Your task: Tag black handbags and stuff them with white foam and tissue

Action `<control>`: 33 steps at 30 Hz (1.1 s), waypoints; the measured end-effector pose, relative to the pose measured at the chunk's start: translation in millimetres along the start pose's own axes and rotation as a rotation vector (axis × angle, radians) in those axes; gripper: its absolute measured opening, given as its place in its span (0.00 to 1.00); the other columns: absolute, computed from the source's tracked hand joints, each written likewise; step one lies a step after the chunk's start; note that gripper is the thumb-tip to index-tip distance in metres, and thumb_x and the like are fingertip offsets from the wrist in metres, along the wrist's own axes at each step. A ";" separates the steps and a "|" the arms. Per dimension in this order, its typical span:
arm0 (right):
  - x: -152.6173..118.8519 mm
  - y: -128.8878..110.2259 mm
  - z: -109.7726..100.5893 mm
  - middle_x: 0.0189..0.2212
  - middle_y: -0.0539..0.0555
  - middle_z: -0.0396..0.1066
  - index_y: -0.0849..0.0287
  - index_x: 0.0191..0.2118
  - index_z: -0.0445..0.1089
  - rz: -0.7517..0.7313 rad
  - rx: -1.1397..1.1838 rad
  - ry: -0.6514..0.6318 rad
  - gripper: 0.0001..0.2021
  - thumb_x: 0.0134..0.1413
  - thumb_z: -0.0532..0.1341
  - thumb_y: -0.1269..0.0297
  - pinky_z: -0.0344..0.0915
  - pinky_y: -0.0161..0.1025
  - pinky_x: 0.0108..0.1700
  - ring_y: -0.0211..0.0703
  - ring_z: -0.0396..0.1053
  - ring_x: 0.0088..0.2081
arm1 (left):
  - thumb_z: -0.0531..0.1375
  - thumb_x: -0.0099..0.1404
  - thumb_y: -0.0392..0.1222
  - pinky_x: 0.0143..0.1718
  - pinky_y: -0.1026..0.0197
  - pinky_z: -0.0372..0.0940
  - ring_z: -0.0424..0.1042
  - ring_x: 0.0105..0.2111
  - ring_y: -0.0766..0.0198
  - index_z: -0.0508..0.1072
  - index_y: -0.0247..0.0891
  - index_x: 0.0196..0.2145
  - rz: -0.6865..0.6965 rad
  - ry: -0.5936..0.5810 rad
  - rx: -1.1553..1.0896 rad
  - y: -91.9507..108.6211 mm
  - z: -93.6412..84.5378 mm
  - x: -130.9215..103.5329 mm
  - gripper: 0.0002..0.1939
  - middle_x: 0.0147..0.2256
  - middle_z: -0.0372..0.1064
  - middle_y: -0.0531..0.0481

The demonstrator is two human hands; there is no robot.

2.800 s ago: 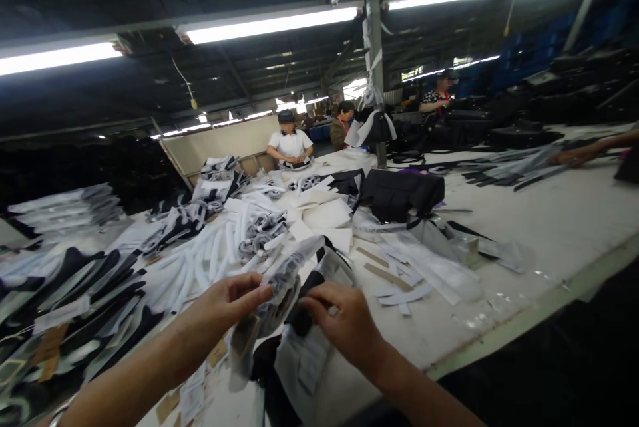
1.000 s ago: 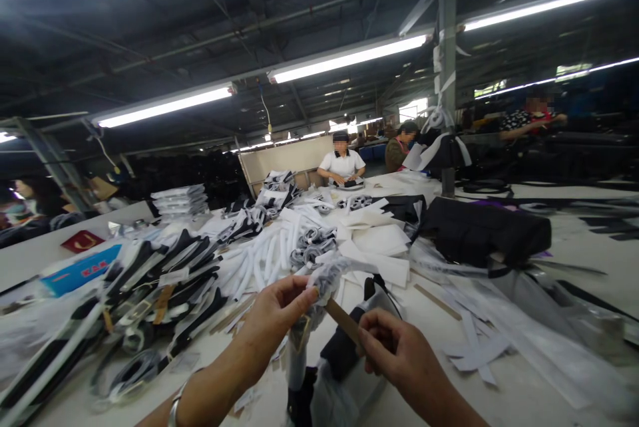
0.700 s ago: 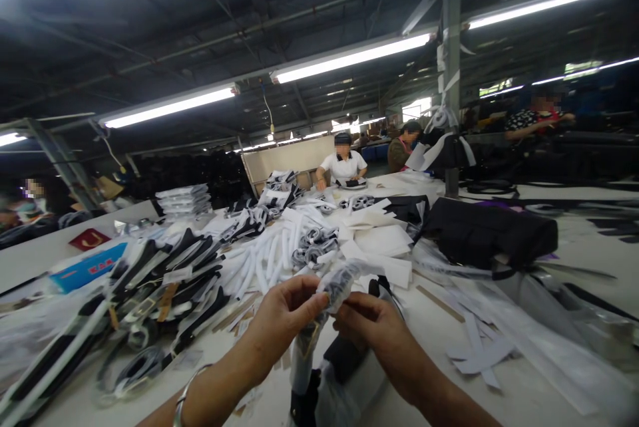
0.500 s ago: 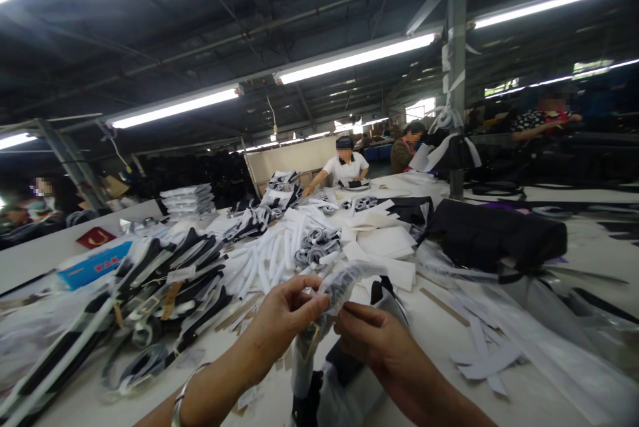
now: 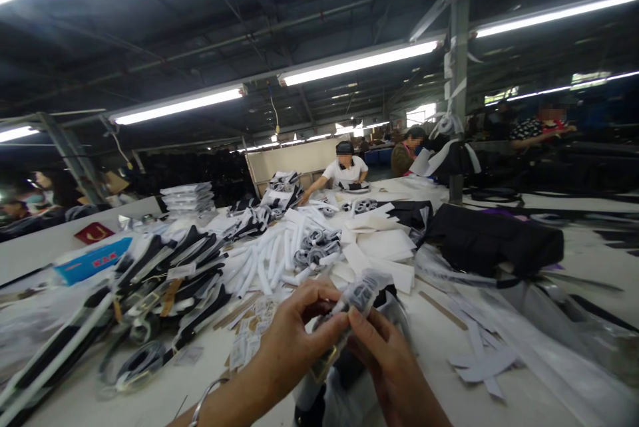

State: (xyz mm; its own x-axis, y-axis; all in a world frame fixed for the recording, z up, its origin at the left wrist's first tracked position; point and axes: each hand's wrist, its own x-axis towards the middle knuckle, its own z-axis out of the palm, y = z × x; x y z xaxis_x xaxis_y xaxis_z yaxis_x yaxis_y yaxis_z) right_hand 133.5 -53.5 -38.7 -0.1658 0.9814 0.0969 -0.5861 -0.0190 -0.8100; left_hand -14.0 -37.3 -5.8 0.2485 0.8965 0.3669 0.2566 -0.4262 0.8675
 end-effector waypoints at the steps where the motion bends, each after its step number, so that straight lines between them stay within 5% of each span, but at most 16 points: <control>1: -1.3 -0.1 1.0 0.44 0.57 0.76 0.57 0.44 0.77 -0.015 0.004 0.018 0.21 0.50 0.70 0.47 0.67 0.44 0.51 0.53 0.72 0.48 | 0.67 0.61 0.48 0.44 0.60 0.67 0.72 0.42 0.58 0.77 0.40 0.41 -0.033 0.014 -0.032 -2.9 0.9 -2.4 0.13 0.45 0.71 0.44; 5: -5.3 -0.2 3.0 0.42 0.59 0.77 0.56 0.45 0.77 -0.039 0.010 0.006 0.21 0.51 0.69 0.47 0.70 0.46 0.48 0.55 0.73 0.46 | 0.71 0.55 0.51 0.46 0.56 0.67 0.73 0.42 0.58 0.56 0.49 0.66 -0.180 0.106 -0.250 -16.6 4.5 -9.1 0.45 0.51 0.69 0.43; 8: -4.7 2.0 0.9 0.42 0.59 0.76 0.56 0.46 0.77 -0.031 -0.015 -0.014 0.21 0.52 0.68 0.47 0.70 0.46 0.48 0.55 0.73 0.46 | 0.74 0.51 0.53 0.48 0.55 0.66 0.72 0.45 0.59 0.36 0.53 0.70 -0.182 0.155 -0.374 -21.2 6.0 -8.8 0.63 0.60 0.61 0.40; 11: -1.2 4.6 -4.7 0.36 0.57 0.76 0.57 0.44 0.77 -0.003 -0.100 0.016 0.21 0.51 0.68 0.45 0.69 0.47 0.49 0.54 0.73 0.42 | 0.73 0.51 0.54 0.49 0.54 0.65 0.74 0.43 0.56 0.29 0.48 0.70 -0.231 0.080 -0.448 -17.1 5.7 -6.8 0.67 0.48 0.73 0.43; 15: 0.9 0.4 -14.7 0.27 0.53 0.73 0.57 0.36 0.78 0.041 -0.156 -0.002 0.19 0.49 0.70 0.45 0.69 0.44 0.45 0.49 0.71 0.35 | 0.73 0.52 0.53 0.51 0.53 0.64 0.74 0.46 0.53 0.46 0.43 0.70 -0.225 0.060 -0.431 -7.3 2.4 -5.9 0.58 0.43 0.75 0.44; 18: -2.1 -7.0 -21.7 0.28 0.55 0.74 0.57 0.35 0.79 0.133 -0.035 -0.061 0.20 0.49 0.68 0.43 0.70 0.42 0.40 0.47 0.71 0.33 | 0.71 0.55 0.54 0.52 0.54 0.64 0.72 0.49 0.50 0.70 0.40 0.58 -0.224 0.015 -0.374 -1.8 -1.0 -6.8 0.36 0.46 0.76 0.43; 20: -4.2 -8.4 -24.7 0.33 0.57 0.77 0.56 0.37 0.80 0.194 0.069 -0.072 0.20 0.50 0.68 0.44 0.70 0.43 0.41 0.48 0.72 0.35 | 0.69 0.57 0.55 0.52 0.56 0.65 0.73 0.50 0.50 0.77 0.40 0.49 -0.238 -0.010 -0.352 1.3 -2.6 -7.6 0.25 0.45 0.76 0.44; 25: -1.2 9.8 -22.0 0.36 0.57 0.79 0.55 0.40 0.81 0.117 0.081 -0.066 0.21 0.41 0.75 0.50 0.69 0.45 0.46 0.51 0.74 0.39 | 0.69 0.57 0.54 0.48 0.57 0.67 0.74 0.46 0.51 0.80 0.41 0.44 -0.223 0.031 -0.267 4.5 -2.3 -9.1 0.21 0.43 0.77 0.45; 29: 2.8 28.3 -14.0 0.40 0.57 0.78 0.54 0.42 0.80 -0.003 0.091 -0.047 0.21 0.43 0.74 0.48 0.68 0.47 0.49 0.52 0.74 0.42 | 0.67 0.60 0.51 0.49 0.56 0.68 0.73 0.46 0.52 0.80 0.42 0.44 -0.118 0.055 -0.124 2.2 -0.2 -11.3 0.17 0.44 0.74 0.44; 33: 3.6 38.5 -12.2 0.33 0.55 0.78 0.56 0.42 0.79 -0.064 0.021 0.057 0.23 0.45 0.72 0.45 0.70 0.42 0.40 0.47 0.73 0.34 | 0.66 0.61 0.47 0.49 0.56 0.68 0.74 0.45 0.54 0.80 0.45 0.45 -0.020 0.120 0.060 3.6 3.0 -13.4 0.14 0.42 0.75 0.45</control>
State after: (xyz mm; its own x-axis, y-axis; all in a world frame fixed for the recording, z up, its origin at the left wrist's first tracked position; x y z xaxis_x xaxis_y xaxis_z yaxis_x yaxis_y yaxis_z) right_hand 120.0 -48.3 -76.6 -0.0819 0.9900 0.1145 -0.6106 0.0410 -0.7909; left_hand -13.6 -51.2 -8.6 0.1307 0.9112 0.3907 0.3166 -0.4118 0.8545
